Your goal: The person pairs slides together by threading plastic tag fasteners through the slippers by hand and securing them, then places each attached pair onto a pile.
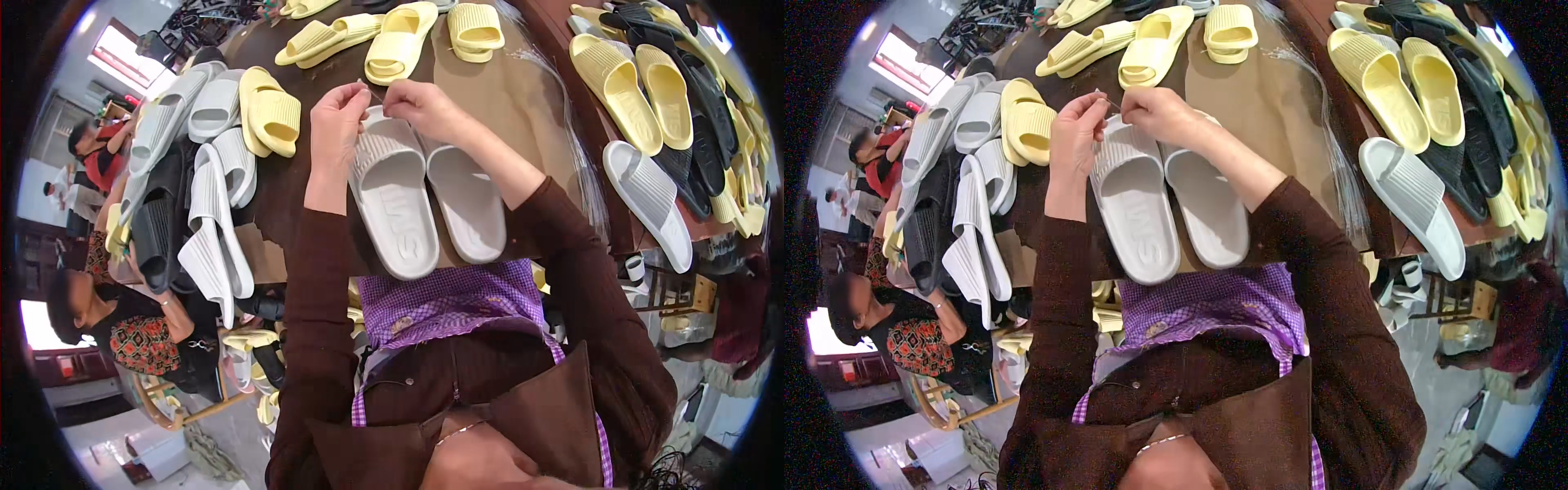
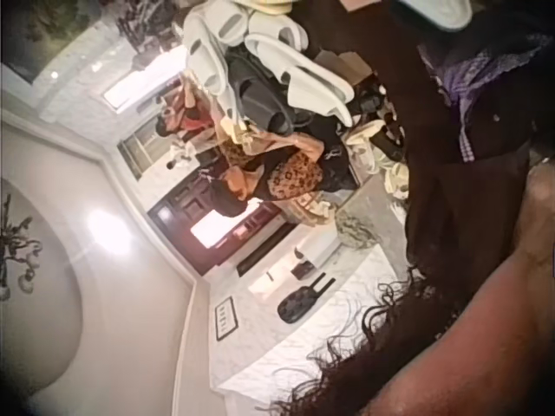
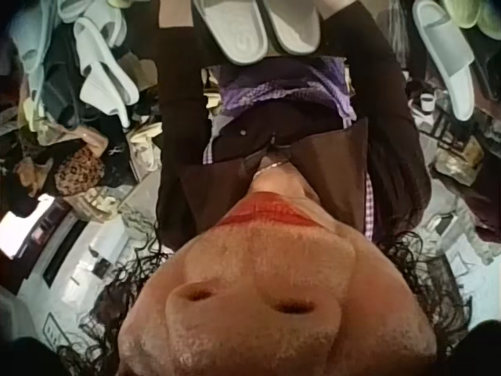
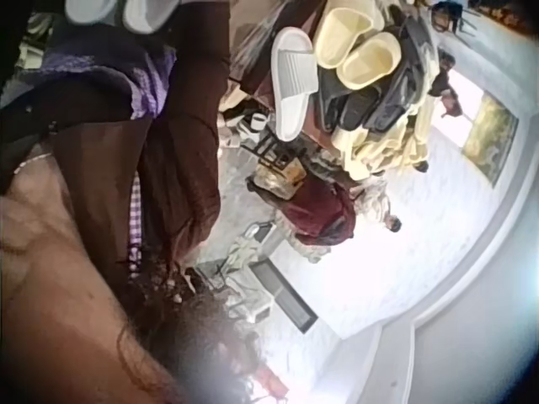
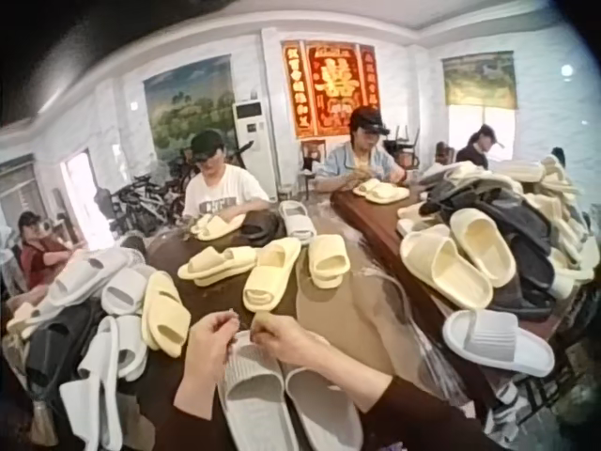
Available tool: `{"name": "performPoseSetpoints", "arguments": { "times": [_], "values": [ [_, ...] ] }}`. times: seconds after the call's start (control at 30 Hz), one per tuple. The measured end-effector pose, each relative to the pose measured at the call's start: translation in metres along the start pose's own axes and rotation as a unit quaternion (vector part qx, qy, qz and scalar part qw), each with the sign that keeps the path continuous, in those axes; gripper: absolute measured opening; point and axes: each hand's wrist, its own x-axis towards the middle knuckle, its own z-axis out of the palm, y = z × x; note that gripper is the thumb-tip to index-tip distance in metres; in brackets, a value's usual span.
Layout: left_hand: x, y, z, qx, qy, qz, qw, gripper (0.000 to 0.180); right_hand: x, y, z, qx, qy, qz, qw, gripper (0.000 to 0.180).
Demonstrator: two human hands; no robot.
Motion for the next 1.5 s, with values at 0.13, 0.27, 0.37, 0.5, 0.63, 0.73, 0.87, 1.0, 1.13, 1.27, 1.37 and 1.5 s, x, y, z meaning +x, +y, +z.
{"name": "performPoseSetpoints", "arguments": {
  "times": [0.13, 0.27, 0.37, 0.5, 0.63, 0.73, 0.87, 1.0, 1.13, 1.27, 1.37, 1.5],
  "values": [
    [0.006, -0.007, 0.007, -0.119, -0.034, -0.05, 0.991, 0.009, -0.008, -0.009, 0.0, -0.016, 0.013, 0.026, 0.999, 0.006],
    [0.009, -0.016, 0.002, -0.23, -0.074, -0.086, 0.967, 0.008, -0.011, -0.006, -0.001, -0.024, 0.045, 0.048, 0.998, 0.007],
    [0.011, -0.022, -0.005, -0.246, -0.115, -0.104, 0.957, 0.008, -0.014, -0.003, -0.004, -0.001, 0.088, 0.047, 0.995, 0.008],
    [0.011, -0.029, -0.006, -0.208, -0.18, -0.121, 0.954, 0.009, -0.014, -0.005, -0.007, -0.004, 0.119, 0.058, 0.991, 0.009],
    [0.01, -0.029, -0.004, -0.196, -0.192, -0.117, 0.954, 0.009, -0.017, -0.004, -0.004, -0.043, 0.133, 0.032, 0.99, 0.009],
    [0.009, -0.029, -0.004, -0.196, -0.195, -0.117, 0.954, 0.009, -0.018, -0.007, -0.003, -0.061, 0.136, 0.014, 0.989, 0.008],
    [0.009, -0.029, -0.004, -0.188, -0.202, -0.124, 0.953, 0.009, -0.018, -0.01, -0.003, -0.076, 0.137, 0.013, 0.988, 0.008],
    [0.008, -0.028, -0.002, -0.177, -0.194, -0.124, 0.957, 0.007, -0.018, -0.009, -0.002, -0.089, 0.136, 0.015, 0.987, 0.008],
    [0.007, -0.028, -0.002, -0.169, -0.191, -0.124, 0.959, 0.006, -0.018, -0.008, -0.002, -0.088, 0.135, 0.012, 0.987, 0.008],
    [0.007, -0.028, -0.001, -0.163, -0.184, -0.121, 0.962, 0.004, -0.018, -0.009, -0.001, -0.093, 0.137, 0.01, 0.986, 0.008],
    [0.007, -0.028, -0.001, -0.157, -0.174, -0.12, 0.965, 0.003, -0.018, -0.009, -0.001, -0.101, 0.139, 0.008, 0.985, 0.008],
    [0.008, -0.029, -0.003, -0.154, -0.176, -0.122, 0.965, 0.003, -0.017, -0.01, 0.0, -0.109, 0.141, -0.012, 0.984, 0.006]
  ]
}}
